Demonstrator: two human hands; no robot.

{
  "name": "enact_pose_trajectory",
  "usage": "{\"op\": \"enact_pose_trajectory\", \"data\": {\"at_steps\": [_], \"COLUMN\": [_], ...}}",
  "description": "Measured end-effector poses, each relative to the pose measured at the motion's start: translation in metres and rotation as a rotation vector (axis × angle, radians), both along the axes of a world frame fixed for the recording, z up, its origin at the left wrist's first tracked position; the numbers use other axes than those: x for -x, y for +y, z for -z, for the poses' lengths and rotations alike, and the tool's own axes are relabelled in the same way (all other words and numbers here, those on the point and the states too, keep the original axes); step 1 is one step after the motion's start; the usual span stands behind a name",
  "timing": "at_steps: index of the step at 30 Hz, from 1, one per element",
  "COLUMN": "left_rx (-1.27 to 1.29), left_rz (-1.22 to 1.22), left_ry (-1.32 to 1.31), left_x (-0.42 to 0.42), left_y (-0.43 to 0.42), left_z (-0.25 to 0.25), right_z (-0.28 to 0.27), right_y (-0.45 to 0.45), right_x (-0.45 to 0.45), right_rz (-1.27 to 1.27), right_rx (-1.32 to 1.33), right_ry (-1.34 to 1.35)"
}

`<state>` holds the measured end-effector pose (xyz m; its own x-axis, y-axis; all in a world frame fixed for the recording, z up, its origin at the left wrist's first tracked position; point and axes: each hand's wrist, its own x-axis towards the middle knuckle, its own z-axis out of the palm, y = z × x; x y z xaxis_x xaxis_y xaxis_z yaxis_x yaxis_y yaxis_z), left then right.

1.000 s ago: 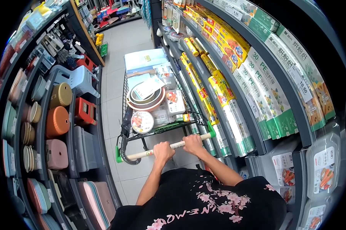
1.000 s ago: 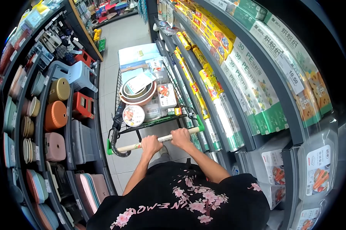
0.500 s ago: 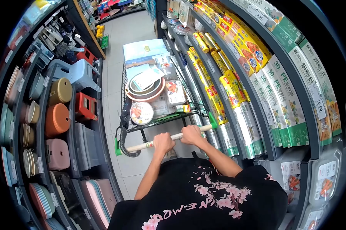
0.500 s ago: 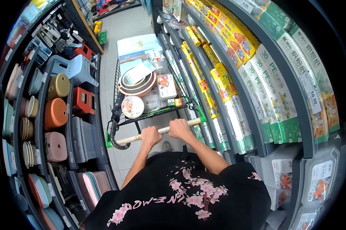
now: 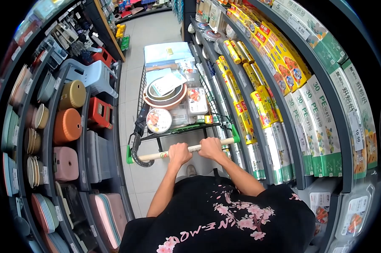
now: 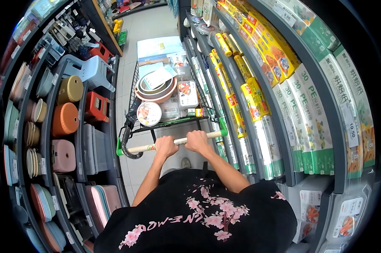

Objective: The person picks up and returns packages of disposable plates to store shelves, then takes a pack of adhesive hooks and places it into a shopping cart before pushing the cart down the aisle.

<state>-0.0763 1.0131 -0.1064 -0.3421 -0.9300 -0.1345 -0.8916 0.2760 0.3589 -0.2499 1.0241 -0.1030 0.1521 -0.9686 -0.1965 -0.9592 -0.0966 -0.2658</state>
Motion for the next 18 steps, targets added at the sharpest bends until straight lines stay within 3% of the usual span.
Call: {"op": "enact_pose_trajectory", "data": {"at_steps": [18], "left_rx": [-0.030], "left_rz": [-0.016], "left_ry": [-0.047], "left_x": [0.011], "left_y": [-0.006], "left_z": [-0.005], "right_z": [0.000], "right_y": [-0.004], "right_x": [0.010], "right_rz": [-0.008], "right_rx": [0.033], "right_ry": [-0.036]}}
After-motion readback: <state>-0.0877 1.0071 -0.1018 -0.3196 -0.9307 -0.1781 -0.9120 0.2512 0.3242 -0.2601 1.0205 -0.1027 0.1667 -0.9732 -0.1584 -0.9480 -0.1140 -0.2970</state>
